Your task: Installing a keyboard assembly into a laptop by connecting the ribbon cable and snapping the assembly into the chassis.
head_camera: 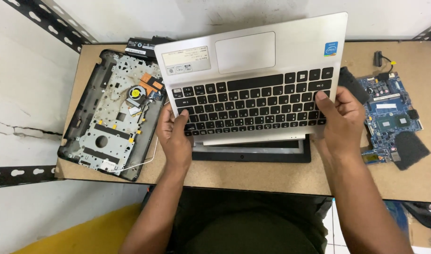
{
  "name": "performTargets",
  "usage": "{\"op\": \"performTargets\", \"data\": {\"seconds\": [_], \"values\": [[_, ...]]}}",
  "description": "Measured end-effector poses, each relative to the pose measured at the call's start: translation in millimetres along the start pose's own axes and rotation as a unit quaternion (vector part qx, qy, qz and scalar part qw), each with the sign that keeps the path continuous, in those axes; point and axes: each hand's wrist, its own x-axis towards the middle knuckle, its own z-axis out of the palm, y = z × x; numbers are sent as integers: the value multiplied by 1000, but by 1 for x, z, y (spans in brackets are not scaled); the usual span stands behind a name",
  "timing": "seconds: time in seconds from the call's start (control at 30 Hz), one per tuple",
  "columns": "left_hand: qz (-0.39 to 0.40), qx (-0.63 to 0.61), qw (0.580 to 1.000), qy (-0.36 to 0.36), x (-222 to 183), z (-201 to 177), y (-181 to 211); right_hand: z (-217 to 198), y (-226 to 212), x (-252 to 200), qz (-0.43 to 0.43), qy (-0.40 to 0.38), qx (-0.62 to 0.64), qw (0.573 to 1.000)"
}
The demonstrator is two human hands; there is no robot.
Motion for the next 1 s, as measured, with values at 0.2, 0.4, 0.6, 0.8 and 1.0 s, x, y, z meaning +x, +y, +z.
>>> {"op": "performTargets", "data": {"seconds": [0.2,0.4,0.6,0.8,1.0], "values": [[17,-5,1000,-18,1,0,1,3,1,-4,-22,15,49,998],[5,-1,1000,-9,-1,1,2,-4,10,-1,-78,-11,7,997],[18,-1,1000,-11,-1,2,5,-5,11,-2,-90,-12,33,995],[19,-5,1000,-14,0,2,4,-3,12,-2,-95,-11,34,995],[15,-17,1000,-20,0,3,3,-7,18,0,-114,-7,24,993]]}}
